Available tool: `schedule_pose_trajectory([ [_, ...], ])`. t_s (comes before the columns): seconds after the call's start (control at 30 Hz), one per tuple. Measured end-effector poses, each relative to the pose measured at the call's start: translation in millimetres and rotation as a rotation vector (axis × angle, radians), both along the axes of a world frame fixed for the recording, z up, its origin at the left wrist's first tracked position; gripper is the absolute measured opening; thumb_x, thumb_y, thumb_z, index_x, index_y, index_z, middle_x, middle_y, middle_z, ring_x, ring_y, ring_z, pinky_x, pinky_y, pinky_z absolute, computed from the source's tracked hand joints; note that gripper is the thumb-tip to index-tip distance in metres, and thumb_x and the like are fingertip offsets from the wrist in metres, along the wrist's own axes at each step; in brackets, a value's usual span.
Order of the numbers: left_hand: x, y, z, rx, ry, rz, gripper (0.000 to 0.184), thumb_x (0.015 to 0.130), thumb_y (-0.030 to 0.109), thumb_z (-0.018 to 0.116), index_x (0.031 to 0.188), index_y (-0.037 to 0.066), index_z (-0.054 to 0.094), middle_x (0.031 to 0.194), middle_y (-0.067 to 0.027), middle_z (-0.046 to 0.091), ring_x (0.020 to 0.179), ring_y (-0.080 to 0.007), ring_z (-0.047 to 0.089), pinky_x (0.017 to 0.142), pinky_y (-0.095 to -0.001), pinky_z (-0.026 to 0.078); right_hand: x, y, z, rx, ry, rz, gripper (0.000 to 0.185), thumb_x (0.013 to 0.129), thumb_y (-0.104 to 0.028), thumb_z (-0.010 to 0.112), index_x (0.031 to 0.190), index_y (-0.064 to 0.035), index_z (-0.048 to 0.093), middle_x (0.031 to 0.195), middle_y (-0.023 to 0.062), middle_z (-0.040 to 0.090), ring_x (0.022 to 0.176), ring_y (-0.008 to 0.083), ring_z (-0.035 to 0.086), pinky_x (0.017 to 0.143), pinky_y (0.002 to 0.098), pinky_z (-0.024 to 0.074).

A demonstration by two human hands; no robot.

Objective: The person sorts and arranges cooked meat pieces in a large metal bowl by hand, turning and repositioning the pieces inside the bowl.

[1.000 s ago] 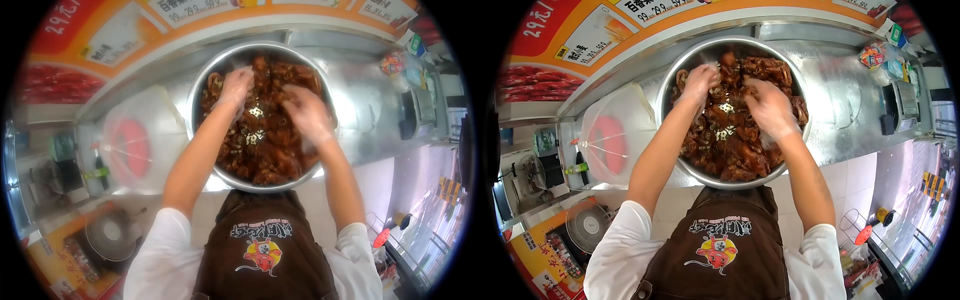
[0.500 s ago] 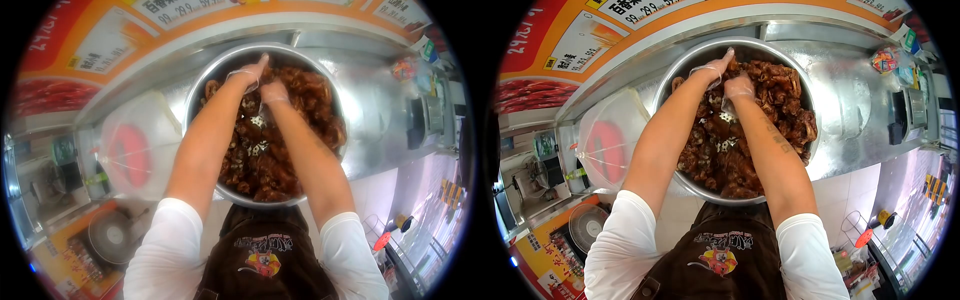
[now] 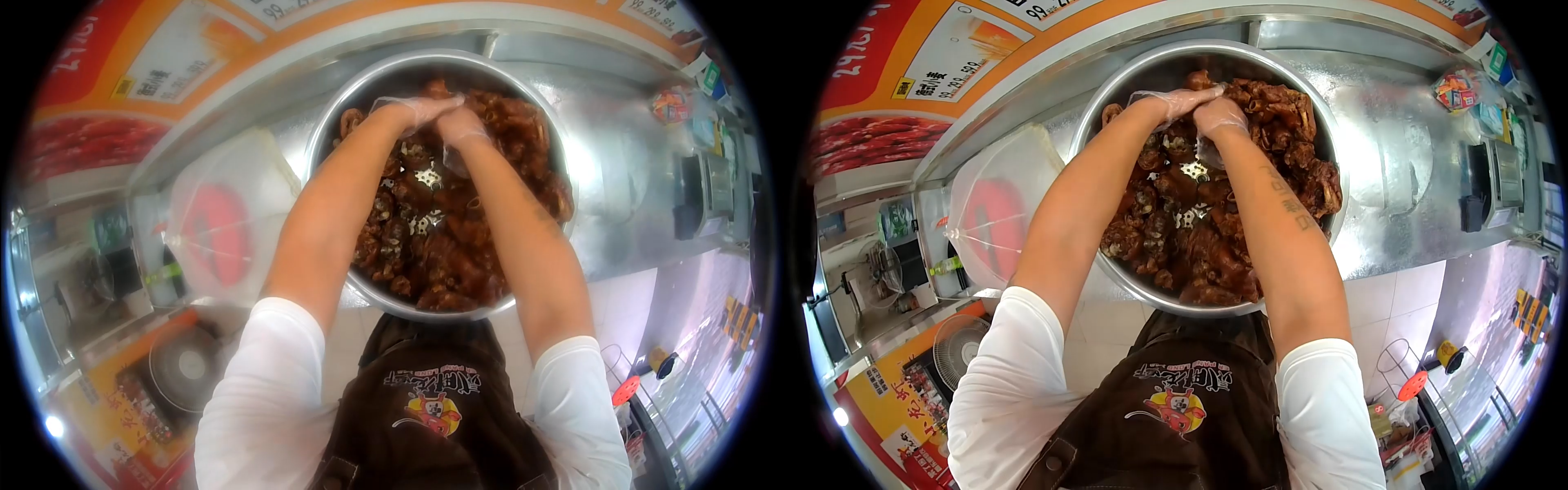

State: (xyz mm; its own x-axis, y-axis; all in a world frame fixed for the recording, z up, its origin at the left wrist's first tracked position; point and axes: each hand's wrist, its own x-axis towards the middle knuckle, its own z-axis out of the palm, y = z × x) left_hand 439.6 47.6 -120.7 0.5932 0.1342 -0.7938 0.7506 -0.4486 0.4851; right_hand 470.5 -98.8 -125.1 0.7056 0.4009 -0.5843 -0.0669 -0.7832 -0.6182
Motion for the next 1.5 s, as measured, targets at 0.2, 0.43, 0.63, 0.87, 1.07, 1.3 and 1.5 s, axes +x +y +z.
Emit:
schedule_pose_trajectory([
  [0.2,-8.3,2.9,21.3,-0.039,-0.119,-0.435,0.092,0.085,0.040,0.076,0.163,0.006,0.043,0.159,-0.0219,0.053,0.144,-0.0315,0.052,0.117,-0.0431,0.042,20.1,-16.9,-37.9,-0.047,-0.152,0.213,0.049,0.094,-0.024,0.059,0.135,0.0004,0.070,0.141,0.0292,0.065,0.133,0.0434,0.062,0.110,0.0461,0.0506],
  [0.43,-23.8,-5.4,-7.4,0.153,-0.526,-0.502,0.085,0.075,0.021,0.095,0.148,0.002,0.055,0.126,-0.0209,0.074,0.116,-0.0329,0.070,0.104,-0.0396,0.054,24.6,-16.6,-34.7,-0.021,-0.169,0.245,0.050,0.091,-0.014,0.057,0.138,-0.0014,0.068,0.137,0.0284,0.067,0.130,0.0446,0.063,0.108,0.0454,0.0516],
  [0.63,-21.3,1.3,38.0,-0.014,-0.618,-0.150,0.066,0.082,0.027,0.092,0.138,0.006,0.064,0.129,-0.0126,0.072,0.116,-0.0227,0.068,0.102,-0.0365,0.055,11.2,-39.4,40.9,0.505,-0.261,-0.132,0.053,0.090,0.000,0.056,0.142,-0.0014,0.065,0.139,0.0212,0.070,0.126,0.0352,0.068,0.108,0.0390,0.0513],
  [0.87,-75.1,-22.6,106.1,-0.960,-0.516,0.653,0.064,0.097,0.050,0.077,0.144,0.011,0.061,0.142,-0.0121,0.067,0.127,-0.0297,0.066,0.105,-0.0475,0.053,-41.8,-64.0,126.1,0.825,0.260,-0.479,0.083,0.098,-0.033,0.080,0.163,-0.0024,0.040,0.157,0.0221,0.052,0.143,0.0349,0.053,0.114,0.0504,0.0487],
  [1.07,-116.8,-40.4,109.4,-1.251,-0.586,0.898,0.049,0.111,0.040,0.057,0.144,0.004,0.055,0.144,-0.0170,0.063,0.130,-0.0368,0.064,0.103,-0.0544,0.058,-84.9,-66.0,113.3,1.016,0.264,-0.383,0.083,0.100,-0.033,0.076,0.166,-0.0052,0.035,0.162,0.0202,0.046,0.144,0.0329,0.053,0.108,0.0471,0.0546],
  [1.3,-162.0,-61.9,126.5,-1.096,-0.692,1.135,0.046,0.109,0.037,0.059,0.144,0.008,0.057,0.148,-0.0153,0.060,0.129,-0.0335,0.063,0.114,-0.0543,0.048,-128.2,-70.9,136.5,0.640,-0.822,0.107,0.080,0.088,-0.021,0.087,0.157,-0.0046,0.049,0.157,0.0208,0.052,0.142,0.0369,0.054,0.115,0.0463,0.0497],
  [1.5,-177.1,-53.4,137.7,-0.998,-0.545,0.850,0.095,0.104,0.064,0.058,0.163,-0.006,0.031,0.156,-0.0315,0.047,0.140,-0.0411,0.051,0.122,-0.0538,0.042,-125.5,-53.0,105.5,0.928,0.028,-0.195,0.092,0.085,-0.024,0.092,0.160,-0.0003,0.043,0.137,0.0193,0.068,0.123,0.0295,0.068,0.110,0.0408,0.0545],
])
